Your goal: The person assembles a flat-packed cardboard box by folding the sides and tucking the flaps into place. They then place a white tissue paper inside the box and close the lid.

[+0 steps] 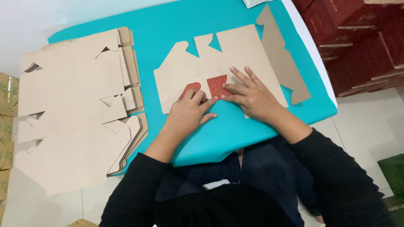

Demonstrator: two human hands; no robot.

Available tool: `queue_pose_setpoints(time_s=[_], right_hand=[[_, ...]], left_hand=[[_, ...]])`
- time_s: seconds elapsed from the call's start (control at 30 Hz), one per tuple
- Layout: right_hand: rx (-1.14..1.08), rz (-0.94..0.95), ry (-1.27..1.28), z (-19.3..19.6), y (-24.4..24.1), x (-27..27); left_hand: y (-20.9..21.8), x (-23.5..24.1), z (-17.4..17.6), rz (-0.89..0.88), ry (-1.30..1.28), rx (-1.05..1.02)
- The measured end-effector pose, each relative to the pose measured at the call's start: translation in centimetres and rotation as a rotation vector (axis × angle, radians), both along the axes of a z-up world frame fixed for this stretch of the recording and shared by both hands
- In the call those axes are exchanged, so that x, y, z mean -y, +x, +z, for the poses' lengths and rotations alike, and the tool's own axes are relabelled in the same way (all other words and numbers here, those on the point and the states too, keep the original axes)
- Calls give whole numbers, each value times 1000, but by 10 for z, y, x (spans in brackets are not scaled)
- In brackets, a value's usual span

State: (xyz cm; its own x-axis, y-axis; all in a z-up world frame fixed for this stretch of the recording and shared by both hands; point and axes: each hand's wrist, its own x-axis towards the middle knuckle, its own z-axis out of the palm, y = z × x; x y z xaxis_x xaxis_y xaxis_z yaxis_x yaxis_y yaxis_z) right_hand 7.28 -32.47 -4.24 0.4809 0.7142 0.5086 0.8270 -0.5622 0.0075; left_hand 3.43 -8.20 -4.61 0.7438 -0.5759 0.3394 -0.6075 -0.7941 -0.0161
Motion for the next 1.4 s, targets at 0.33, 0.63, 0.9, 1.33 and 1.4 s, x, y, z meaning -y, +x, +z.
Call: queue_pose_setpoints(time_s=[0.33, 0.63, 0.9, 1.33, 1.4], right_hand=[[-75, -150, -36, -3, -5, 31], [-160, -422, -175, -11, 10, 91], [-493, -499, 57, -18, 16, 115], [-474, -444, 354, -10, 6, 125], [-618, -395, 374, 2, 3, 125]], left_hand=[[0, 1, 3, 11, 30, -58], [10, 13, 4, -3, 80, -37], [17, 66, -2, 148, 159, -40], [1, 115, -11, 308, 296, -44], [-1, 115, -19, 298, 202, -15]])
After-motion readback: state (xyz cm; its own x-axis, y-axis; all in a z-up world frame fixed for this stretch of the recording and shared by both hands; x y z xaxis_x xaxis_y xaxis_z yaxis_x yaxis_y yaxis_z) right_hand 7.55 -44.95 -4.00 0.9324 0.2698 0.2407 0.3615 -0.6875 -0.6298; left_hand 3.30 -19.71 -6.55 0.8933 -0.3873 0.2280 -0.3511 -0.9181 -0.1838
